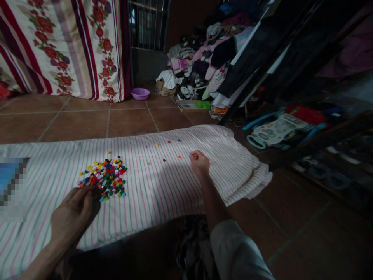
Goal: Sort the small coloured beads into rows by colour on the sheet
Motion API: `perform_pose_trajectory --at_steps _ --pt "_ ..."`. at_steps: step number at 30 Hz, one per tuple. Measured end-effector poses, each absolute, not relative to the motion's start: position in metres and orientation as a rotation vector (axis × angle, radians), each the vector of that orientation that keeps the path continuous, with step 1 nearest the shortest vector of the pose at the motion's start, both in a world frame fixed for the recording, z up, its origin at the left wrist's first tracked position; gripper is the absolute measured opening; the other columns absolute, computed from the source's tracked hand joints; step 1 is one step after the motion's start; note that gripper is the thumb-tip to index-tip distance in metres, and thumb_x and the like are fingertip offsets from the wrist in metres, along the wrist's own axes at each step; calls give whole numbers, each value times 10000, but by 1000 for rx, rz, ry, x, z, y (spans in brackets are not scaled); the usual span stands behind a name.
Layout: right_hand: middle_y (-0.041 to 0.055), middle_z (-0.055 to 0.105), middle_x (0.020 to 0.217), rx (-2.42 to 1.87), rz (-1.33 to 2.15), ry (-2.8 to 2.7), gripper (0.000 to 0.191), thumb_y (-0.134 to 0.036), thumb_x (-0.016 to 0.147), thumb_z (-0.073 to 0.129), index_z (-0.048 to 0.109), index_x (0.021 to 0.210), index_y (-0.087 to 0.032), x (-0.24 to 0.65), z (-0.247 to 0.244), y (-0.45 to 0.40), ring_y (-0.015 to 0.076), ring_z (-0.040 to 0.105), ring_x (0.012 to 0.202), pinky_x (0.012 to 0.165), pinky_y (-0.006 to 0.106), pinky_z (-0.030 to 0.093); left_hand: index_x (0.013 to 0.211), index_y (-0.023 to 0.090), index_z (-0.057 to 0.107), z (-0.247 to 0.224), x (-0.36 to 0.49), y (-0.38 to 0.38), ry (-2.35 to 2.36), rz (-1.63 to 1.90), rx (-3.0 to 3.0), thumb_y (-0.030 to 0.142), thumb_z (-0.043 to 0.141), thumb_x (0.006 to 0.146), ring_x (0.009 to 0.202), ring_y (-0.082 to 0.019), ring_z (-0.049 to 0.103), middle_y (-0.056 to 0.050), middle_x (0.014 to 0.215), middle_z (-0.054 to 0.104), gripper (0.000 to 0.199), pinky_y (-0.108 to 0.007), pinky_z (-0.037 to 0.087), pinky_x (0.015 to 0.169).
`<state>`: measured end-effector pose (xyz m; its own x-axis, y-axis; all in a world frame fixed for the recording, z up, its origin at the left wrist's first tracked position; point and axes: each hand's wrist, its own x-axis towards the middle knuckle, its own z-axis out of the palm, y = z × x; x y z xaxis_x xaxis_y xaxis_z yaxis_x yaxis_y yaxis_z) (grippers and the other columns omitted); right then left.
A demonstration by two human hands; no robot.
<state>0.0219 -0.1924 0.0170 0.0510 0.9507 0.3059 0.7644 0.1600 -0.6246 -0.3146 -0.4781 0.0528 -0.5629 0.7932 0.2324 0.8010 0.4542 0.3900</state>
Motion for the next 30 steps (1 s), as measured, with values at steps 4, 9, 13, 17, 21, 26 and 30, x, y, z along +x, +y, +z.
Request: perform_pose_trajectory --at_steps 4,9,13,17,21,26,30 --pt "45 703 791 -1593 301 -1805 248 -272 748 504 716 858 -207 23 11 -187 188 624 745 714 288 472 1012 226 646 55 -312 -477 -2707 -746 -1424 401 369 883 843 -242 661 -65 1013 682 352 -328 480 626" --pt "83 709 863 -1538 204 -1812 301 -232 761 462 745 850 -186 22 11 -186 209 618 845 831 327 485 973 253 637 55 -313 -482 -2691 -872 -1400 421 401 861 865 -244 660 -41 1011 686 310 -349 502 670" --pt "82 710 884 -1538 183 -1815 323 -209 761 451 754 872 -189 22 10 -187 215 611 864 853 342 484 966 262 621 55 -312 -482 -2696 -893 -1368 412 394 872 854 -228 655 -23 998 679 289 -343 500 682" --pt "85 708 910 -1568 201 -1777 374 -183 765 419 748 942 -179 23 12 -189 215 619 866 856 347 488 994 274 620 51 -315 -483 -2660 -933 -1393 384 425 868 869 -217 649 -4 1000 673 257 -330 507 715" --pt "99 712 950 -1590 229 -1737 391 -167 763 407 737 973 -165 23 17 -191 224 632 896 868 354 488 982 258 646 52 -317 -482 -2677 -931 -1381 390 411 876 853 -212 649 -14 993 674 290 -319 500 702" --pt "116 696 943 -1596 182 -1685 364 -208 768 431 708 997 -150 18 34 -196 233 626 878 853 367 487 951 215 661 61 -313 -479 -2718 -1004 -1293 411 392 867 852 -214 647 -49 998 676 342 -338 500 732" --pt "101 674 928 -1442 197 -1750 326 -268 804 455 671 1023 -158 -11 51 -220 197 609 777 772 319 499 978 191 660 64 -310 -477 -2707 -1047 -1279 348 384 877 935 -229 632 -65 1055 649 333 -364 500 797"
